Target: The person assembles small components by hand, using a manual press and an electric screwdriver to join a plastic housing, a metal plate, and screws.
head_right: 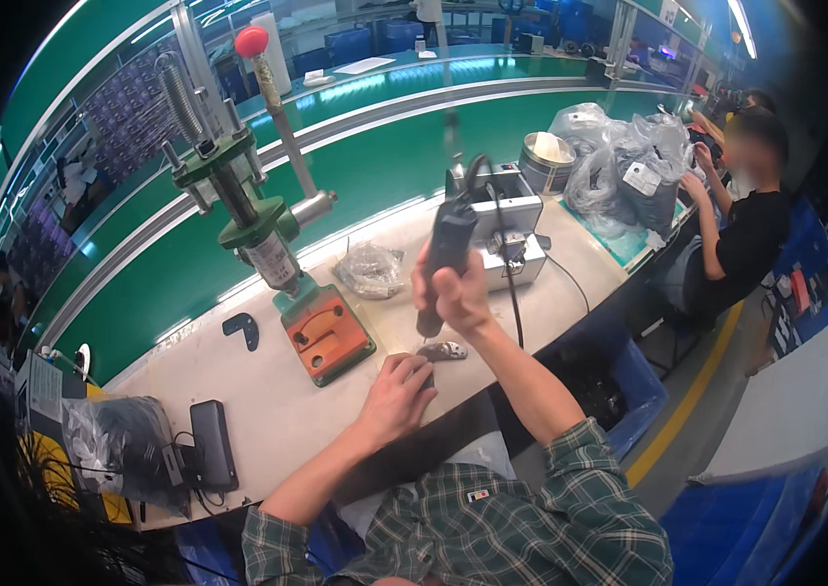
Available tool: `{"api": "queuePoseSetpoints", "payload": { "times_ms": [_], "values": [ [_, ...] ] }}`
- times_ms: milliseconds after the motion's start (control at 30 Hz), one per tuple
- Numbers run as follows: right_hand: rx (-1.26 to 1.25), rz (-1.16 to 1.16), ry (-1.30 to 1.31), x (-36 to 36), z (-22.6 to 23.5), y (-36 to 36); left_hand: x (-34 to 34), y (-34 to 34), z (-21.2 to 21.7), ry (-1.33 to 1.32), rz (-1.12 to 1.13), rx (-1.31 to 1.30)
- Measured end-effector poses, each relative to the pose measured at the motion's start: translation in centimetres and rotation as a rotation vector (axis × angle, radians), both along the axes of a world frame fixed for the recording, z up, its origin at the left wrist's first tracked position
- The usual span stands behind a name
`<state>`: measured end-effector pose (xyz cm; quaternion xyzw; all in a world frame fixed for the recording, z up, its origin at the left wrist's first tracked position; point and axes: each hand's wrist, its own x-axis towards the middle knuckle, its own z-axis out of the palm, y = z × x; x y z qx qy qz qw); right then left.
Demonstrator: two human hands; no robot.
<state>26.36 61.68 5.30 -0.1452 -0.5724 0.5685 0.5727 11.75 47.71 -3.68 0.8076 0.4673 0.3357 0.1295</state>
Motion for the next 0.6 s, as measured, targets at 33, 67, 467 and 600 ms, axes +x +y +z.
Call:
{"api": "queuePoseSetpoints", "payload": {
  "times_ms": [33,67,467,600],
  "values": [
    [0.014,-0.006,0.058,0.7,1.0,0.3,-0.1,0.1,0.0,0.004,-0.006,0.004],
    [0.043,-0.067,0.058,1.3,2.6,-0.3,-0.4,0.1,-0.2,-0.001,-0.013,0.004],
    [0.050,-0.087,0.090,10.5,4.2,-5.2,2.0,2.8,2.0,0.044,0.214,-0.191],
    [-0.002,-0.026,0.126,12.1,3.6,-4.7,1.2,3.9,1.9,-0.154,0.243,-0.394]
  ]
}}
